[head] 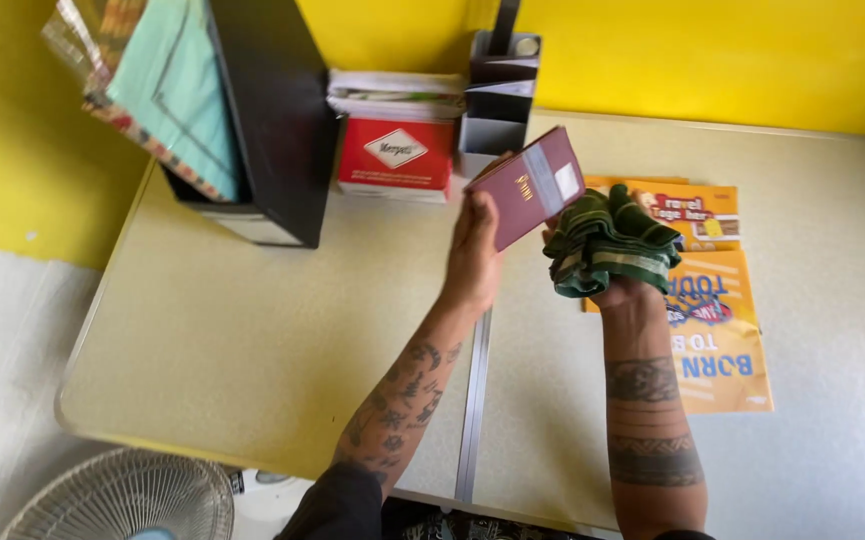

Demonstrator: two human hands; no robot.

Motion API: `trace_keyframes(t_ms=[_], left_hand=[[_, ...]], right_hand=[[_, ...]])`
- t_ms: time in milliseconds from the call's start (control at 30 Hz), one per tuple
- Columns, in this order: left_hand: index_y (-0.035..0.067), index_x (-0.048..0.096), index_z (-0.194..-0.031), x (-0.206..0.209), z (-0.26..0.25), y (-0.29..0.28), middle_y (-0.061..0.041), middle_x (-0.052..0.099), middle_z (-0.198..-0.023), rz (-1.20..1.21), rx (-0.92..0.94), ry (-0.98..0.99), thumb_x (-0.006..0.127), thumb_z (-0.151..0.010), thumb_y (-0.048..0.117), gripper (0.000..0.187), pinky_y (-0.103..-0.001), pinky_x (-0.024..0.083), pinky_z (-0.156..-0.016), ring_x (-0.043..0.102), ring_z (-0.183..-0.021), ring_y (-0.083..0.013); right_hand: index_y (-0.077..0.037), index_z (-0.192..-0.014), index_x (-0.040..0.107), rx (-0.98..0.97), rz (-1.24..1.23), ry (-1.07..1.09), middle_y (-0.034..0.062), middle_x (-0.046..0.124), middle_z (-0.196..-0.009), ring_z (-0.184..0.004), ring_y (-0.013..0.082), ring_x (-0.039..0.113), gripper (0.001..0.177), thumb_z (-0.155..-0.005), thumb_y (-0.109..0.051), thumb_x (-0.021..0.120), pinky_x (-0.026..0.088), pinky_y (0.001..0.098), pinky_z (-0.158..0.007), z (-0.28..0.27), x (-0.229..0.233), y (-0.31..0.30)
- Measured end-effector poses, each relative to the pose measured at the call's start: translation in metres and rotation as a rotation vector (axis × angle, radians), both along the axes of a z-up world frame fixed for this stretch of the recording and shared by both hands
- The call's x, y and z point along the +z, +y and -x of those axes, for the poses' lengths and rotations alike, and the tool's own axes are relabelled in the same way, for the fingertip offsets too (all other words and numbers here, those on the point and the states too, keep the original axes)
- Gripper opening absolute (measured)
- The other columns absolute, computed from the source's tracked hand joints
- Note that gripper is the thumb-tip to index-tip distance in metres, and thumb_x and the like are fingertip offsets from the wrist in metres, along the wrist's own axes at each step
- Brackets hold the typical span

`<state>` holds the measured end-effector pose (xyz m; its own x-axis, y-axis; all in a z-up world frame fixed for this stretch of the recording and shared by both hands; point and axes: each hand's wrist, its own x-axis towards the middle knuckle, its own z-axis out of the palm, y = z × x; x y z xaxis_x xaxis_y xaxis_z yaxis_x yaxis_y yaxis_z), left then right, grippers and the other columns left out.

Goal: Organizing brown envelopes into a file holder and cleaning small notebooks and passports with a cloth.

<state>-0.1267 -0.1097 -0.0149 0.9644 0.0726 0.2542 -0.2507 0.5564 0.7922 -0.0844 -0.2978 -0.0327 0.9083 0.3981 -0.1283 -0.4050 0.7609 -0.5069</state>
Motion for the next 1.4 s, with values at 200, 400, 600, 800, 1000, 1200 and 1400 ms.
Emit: trace_keyframes(t_ms=[200, 400, 600, 800, 1000, 1200, 1400], left_hand=[[0.011, 0.051, -0.154, -0.018, 0.009, -0.032, -0.011, 0.052, -0.155, -0.728, 0.384, -0.187, 0.043, -0.115, 0.027, 0.043, -0.040, 0.038, -0.127, 0.049, -0.143, -0.0225], [0.006, 0.069, -0.131, 0.000, 0.015, -0.023, -0.008, 0.076, -0.107, -0.862, 0.335, -0.070, 0.067, -0.096, 0.013, 0.037, -0.033, 0.057, -0.092, 0.069, -0.098, -0.0184], [0.000, 0.066, -0.134, 0.005, 0.010, -0.008, -0.008, 0.078, -0.107, -0.584, -0.079, -0.059, 0.070, -0.099, 0.009, 0.035, -0.026, 0.062, -0.084, 0.074, -0.091, -0.0110], [-0.005, 0.065, -0.121, -0.002, 0.006, 0.014, -0.007, 0.076, -0.098, -0.659, -0.156, -0.006, 0.071, -0.097, 0.004, 0.025, -0.028, 0.060, -0.078, 0.072, -0.087, -0.0114], [0.000, 0.048, -0.137, 0.008, 0.002, 0.033, -0.006, 0.069, -0.108, -0.512, -0.005, 0.097, 0.062, -0.096, 0.003, 0.044, -0.030, 0.062, -0.072, 0.069, -0.084, -0.0118], [0.007, 0.045, -0.154, 0.012, 0.005, 0.029, -0.009, 0.072, -0.116, -0.637, -0.019, -0.092, 0.054, -0.113, 0.027, 0.047, -0.035, 0.058, -0.084, 0.068, -0.097, -0.0164], [0.010, 0.056, -0.139, 0.035, 0.022, 0.011, -0.012, 0.075, -0.087, -0.952, 0.198, -0.048, 0.044, -0.113, 0.036, 0.039, -0.037, 0.057, -0.064, 0.075, -0.074, -0.0264]], right_hand=[[-0.007, -0.128, 0.062, -0.120, 0.003, 0.036, 0.0119, 0.071, -0.115, -0.102, 0.0251, 0.073, 0.058, -0.103, -0.056, 0.047, 0.060, 0.0411, -0.094, 0.020, 0.009, 0.051], [-0.006, -0.129, 0.062, -0.229, 0.120, -0.105, 0.0053, 0.070, -0.108, -0.094, 0.0173, 0.068, 0.030, -0.107, -0.026, 0.065, 0.058, 0.0317, -0.081, 0.008, -0.007, 0.027], [-0.008, -0.131, 0.060, -0.524, 0.568, -0.351, -0.0009, 0.067, -0.105, -0.086, 0.0098, 0.063, 0.031, -0.103, -0.015, 0.070, 0.053, 0.0266, -0.074, 0.006, 0.018, 0.009], [-0.002, -0.124, 0.061, -0.592, 0.493, -0.376, 0.0020, 0.063, -0.103, -0.095, 0.0111, 0.060, 0.019, -0.112, -0.010, 0.075, 0.050, 0.0269, -0.083, -0.011, -0.032, -0.015], [-0.004, -0.122, 0.060, -0.792, 0.644, -0.495, 0.0059, 0.068, -0.112, -0.098, 0.0141, 0.065, 0.024, -0.106, -0.016, 0.074, 0.055, 0.0291, -0.088, 0.005, 0.018, -0.017], [0.000, -0.135, 0.060, -0.764, 0.817, -0.589, 0.0072, 0.069, -0.126, -0.113, 0.0159, 0.065, 0.033, -0.113, -0.025, 0.063, 0.054, 0.0300, -0.103, 0.025, -0.004, 0.002], [-0.006, -0.134, 0.068, -0.763, 1.445, -1.100, 0.0185, 0.066, -0.133, -0.122, 0.0346, 0.068, 0.030, -0.105, -0.012, 0.073, 0.053, 0.0376, -0.107, 0.044, 0.028, 0.036]])
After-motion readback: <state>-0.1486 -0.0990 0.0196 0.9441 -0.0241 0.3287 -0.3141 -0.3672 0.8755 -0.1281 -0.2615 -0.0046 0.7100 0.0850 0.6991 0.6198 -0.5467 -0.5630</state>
